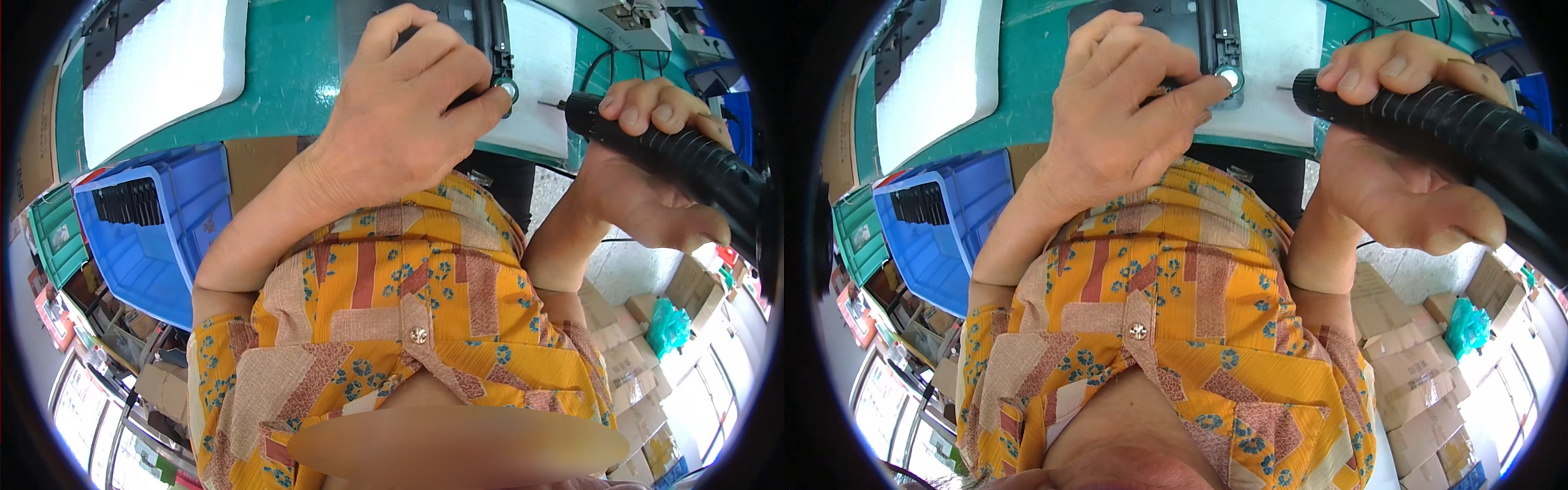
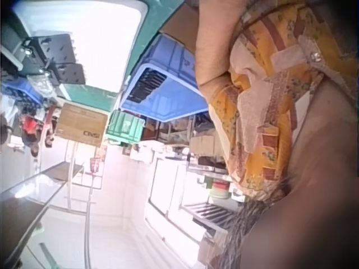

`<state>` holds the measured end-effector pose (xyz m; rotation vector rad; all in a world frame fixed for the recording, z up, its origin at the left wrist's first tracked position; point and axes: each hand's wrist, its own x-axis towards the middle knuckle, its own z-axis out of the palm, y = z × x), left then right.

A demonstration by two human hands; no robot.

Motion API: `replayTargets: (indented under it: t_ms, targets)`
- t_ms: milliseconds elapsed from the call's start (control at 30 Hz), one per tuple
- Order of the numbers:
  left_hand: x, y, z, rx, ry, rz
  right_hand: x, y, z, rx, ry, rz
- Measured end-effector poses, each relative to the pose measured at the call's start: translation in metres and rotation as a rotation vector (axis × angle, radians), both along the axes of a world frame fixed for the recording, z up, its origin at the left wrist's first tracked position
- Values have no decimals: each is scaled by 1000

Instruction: Manually assemble plastic and electronic components using an electric screwdriver at a factory workstation.

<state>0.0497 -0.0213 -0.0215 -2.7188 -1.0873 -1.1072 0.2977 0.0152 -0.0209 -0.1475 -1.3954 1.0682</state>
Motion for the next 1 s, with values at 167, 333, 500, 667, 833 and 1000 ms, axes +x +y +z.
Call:
replayTargets:
  t_ms: [167,333,500,667,833,1000]
  targets:
    - [3,-3,-26,3,-102,4,-3,-13,9,-33,37,-98]
    - [6,-10,-25,27,-92,29,12,-6,31,-59,92,-126]
    - [11,-9,-32,60,-117,46,2,20,55,-68,71,-35]
    - [11,-8,-33,49,-171,42,-20,41,75,-146,120,-32]
    - [16,-6,-30,50,-170,24,-27,89,72,-82,38,-10]
    - [20,-5,-26,24,-158,-4,-32,111,73,-24,-58,13]
